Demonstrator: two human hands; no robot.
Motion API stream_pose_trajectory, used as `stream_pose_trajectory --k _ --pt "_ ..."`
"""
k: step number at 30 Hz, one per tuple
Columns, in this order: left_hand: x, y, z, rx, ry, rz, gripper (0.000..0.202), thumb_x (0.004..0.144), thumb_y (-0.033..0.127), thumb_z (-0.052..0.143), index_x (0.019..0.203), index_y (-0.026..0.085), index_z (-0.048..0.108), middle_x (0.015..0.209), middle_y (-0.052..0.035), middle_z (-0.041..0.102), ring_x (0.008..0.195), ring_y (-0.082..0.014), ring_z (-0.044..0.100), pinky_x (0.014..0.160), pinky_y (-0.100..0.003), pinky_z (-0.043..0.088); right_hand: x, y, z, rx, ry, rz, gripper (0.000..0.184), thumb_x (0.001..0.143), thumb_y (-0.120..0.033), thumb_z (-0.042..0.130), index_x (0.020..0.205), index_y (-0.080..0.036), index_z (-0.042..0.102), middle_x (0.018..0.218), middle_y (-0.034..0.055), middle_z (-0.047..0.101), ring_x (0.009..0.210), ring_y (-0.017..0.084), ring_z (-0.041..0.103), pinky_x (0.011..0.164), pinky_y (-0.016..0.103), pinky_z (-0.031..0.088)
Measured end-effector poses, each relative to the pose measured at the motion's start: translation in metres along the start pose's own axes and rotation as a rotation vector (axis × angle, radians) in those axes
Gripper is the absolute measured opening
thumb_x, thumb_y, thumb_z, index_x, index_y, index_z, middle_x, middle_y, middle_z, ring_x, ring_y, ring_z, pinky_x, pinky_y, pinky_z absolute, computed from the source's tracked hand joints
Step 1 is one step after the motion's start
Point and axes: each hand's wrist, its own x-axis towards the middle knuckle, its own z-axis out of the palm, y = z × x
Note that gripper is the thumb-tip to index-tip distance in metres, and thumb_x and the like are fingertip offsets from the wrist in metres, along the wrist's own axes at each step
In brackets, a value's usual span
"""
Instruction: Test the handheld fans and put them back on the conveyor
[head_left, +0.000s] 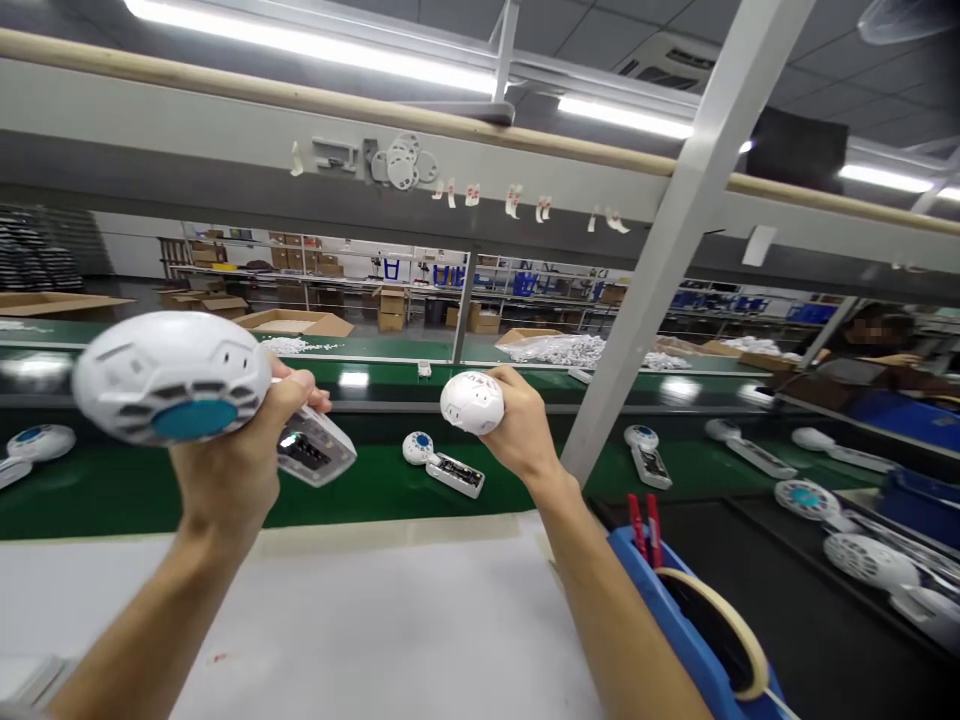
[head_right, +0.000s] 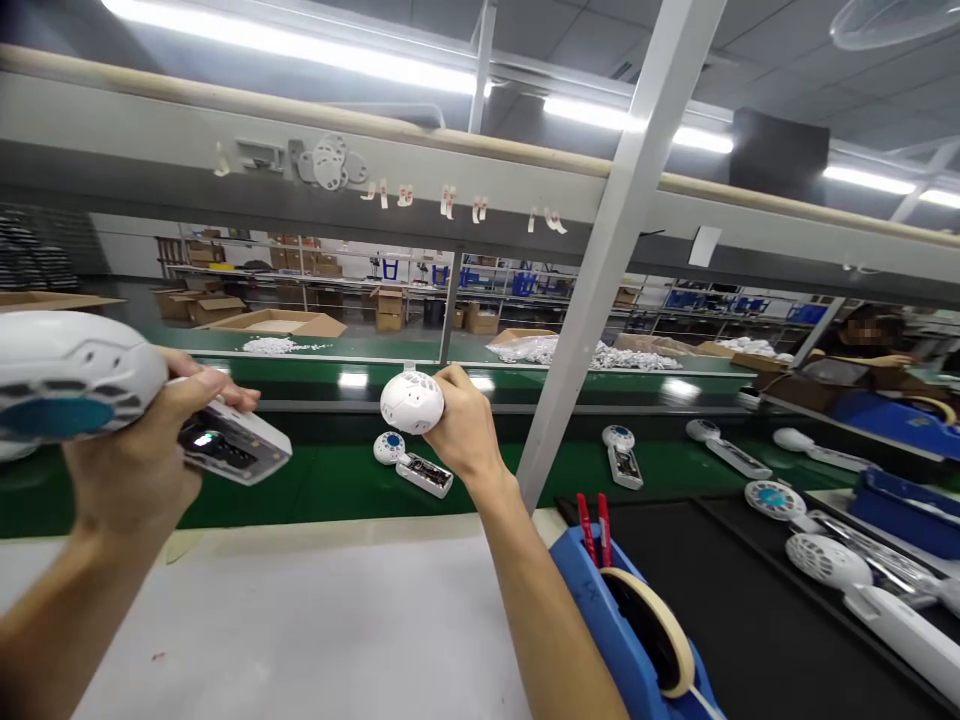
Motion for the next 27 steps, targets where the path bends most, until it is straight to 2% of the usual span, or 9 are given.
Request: stream_pose_trajectory --k 2,5,7,9,13,18,23,27 --pt "0.001 -0.023 0.005 0.074 0.01 0.043 0.021 0.074 0.033 0.076 0.071 0.019 0.06 0.071 0.0016 0.063 0.066 -0.0178 0.064 0.071 -0.039 0.058 0.0 0.001 0.001 0.006 0.016 0.006 0.016 0.067 -0.007 0.061 0.079 -0.016 0.065 0.094 0.0072 0.061 0.078 0.02 0.061 0.065 0.029 0.047" --pt "0.0 -0.058 0.012 0.221 -0.124 0.171 0.025 0.067 0.03 0.08 0.078 0.018 0.061 0.078 0.0006 0.063 0.069 -0.0156 0.061 0.07 -0.032 0.054 -0.001 0.008 0.004 0.021 -0.014 0.034 0.011 0.067 -0.01 0.064 0.076 -0.016 0.065 0.091 0.0058 0.06 0.073 0.018 0.059 0.062 0.028 0.045" --pt "-0.003 -0.076 0.016 0.233 -0.169 0.156 0.027 0.068 0.03 0.079 0.08 0.019 0.057 0.077 0.0008 0.061 0.068 -0.0148 0.059 0.065 -0.029 0.052 -0.002 0.018 0.009 0.043 -0.092 0.083 0.01 0.069 -0.018 0.069 0.079 -0.017 0.066 0.089 0.0052 0.062 0.074 0.019 0.061 0.064 0.028 0.045" --pt "-0.006 -0.088 0.019 0.213 -0.209 0.074 0.033 0.068 0.034 0.08 0.083 0.019 0.055 0.077 0.0005 0.061 0.069 -0.0155 0.059 0.064 -0.027 0.051 -0.004 0.03 0.017 0.061 -0.191 0.18 0.02 0.07 -0.026 0.074 0.087 -0.018 0.068 0.09 0.0052 0.067 0.081 0.022 0.064 0.07 0.029 0.047" --pt "-0.01 -0.097 0.022 0.161 -0.403 -0.09 0.033 0.068 0.036 0.08 0.085 0.019 0.057 0.082 -0.0025 0.064 0.08 -0.0196 0.064 0.067 -0.028 0.053 -0.012 0.055 0.038 0.042 -0.334 0.432 0.04 0.068 -0.034 0.079 0.104 -0.022 0.069 0.098 0.0047 0.074 0.094 0.028 0.067 0.074 0.03 0.047" --pt "-0.014 -0.106 0.024 0.09 -0.438 -0.271 0.043 0.066 0.043 0.082 0.092 0.016 0.061 0.089 -0.0067 0.069 0.086 -0.0226 0.066 0.072 -0.03 0.053 -0.028 0.078 0.064 0.004 -0.377 0.65 0.048 0.063 -0.034 0.082 0.107 -0.021 0.068 0.1 0.0039 0.074 0.096 0.027 0.068 0.075 0.03 0.047" --pt "-0.019 -0.125 0.027 0.095 -0.448 -0.263 0.049 0.068 0.045 0.08 0.101 0.015 0.061 0.095 -0.0068 0.069 0.088 -0.0213 0.065 0.076 -0.029 0.052 -0.041 0.088 0.081 0.032 -0.494 0.741 0.039 0.074 -0.036 0.075 0.108 -0.019 0.068 0.105 0.0053 0.074 0.094 0.022 0.069 0.073 0.025 0.048" --pt "-0.022 -0.13 0.027 0.133 -0.465 -0.211 0.034 0.07 0.036 0.078 0.088 0.018 0.055 0.085 -0.001 0.064 0.078 -0.0156 0.058 0.069 -0.024 0.047 -0.045 0.088 0.085 -0.058 -0.587 0.761 0.026 0.078 -0.031 0.071 0.099 -0.016 0.071 0.097 0.0124 0.074 0.093 0.029 0.07 0.076 0.032 0.049"
